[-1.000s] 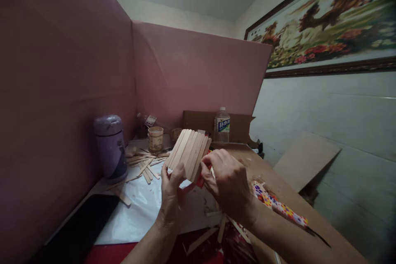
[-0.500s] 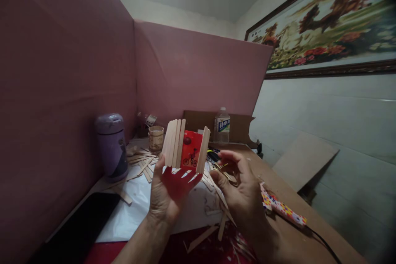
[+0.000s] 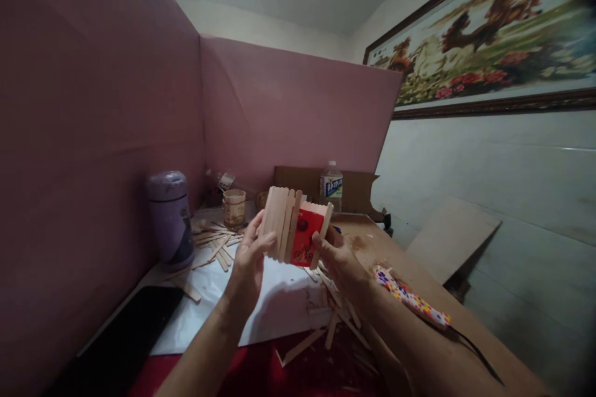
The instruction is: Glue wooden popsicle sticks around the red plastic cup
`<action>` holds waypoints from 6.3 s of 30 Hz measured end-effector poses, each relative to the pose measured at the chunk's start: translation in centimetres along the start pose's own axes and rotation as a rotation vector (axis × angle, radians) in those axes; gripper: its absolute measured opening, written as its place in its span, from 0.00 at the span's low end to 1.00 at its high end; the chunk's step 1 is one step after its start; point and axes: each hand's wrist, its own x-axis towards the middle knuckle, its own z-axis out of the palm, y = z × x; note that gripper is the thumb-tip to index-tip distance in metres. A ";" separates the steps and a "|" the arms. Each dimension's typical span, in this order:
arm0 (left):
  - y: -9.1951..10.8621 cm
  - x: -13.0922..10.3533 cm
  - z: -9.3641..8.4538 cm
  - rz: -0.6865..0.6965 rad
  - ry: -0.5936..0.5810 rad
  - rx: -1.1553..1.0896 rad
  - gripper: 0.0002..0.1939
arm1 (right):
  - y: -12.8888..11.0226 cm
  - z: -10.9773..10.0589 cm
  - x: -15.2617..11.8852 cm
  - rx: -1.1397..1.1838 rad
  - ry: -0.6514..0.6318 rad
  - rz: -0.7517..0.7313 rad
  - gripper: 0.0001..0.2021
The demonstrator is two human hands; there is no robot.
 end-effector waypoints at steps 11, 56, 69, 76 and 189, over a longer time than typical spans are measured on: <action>-1.2 2.1 -2.4 -0.041 0.248 0.223 0.21 | 3.1 -1.2 -1.8 -0.213 -0.039 0.047 0.35; 3.1 1.2 -0.1 0.049 -0.569 1.322 0.08 | 3.2 2.3 -12.3 -1.101 -0.015 -0.163 0.07; 6.4 3.7 2.6 -0.190 -0.407 1.164 0.12 | 2.1 2.6 -10.7 -0.730 0.356 -0.264 0.07; 6.1 2.7 2.2 -0.319 -0.379 1.089 0.12 | 1.1 3.2 -8.6 -1.001 0.419 -0.501 0.10; 2.4 -1.2 -1.3 0.422 -0.374 1.449 0.06 | 0.1 3.5 -8.0 -0.939 0.314 -0.128 0.14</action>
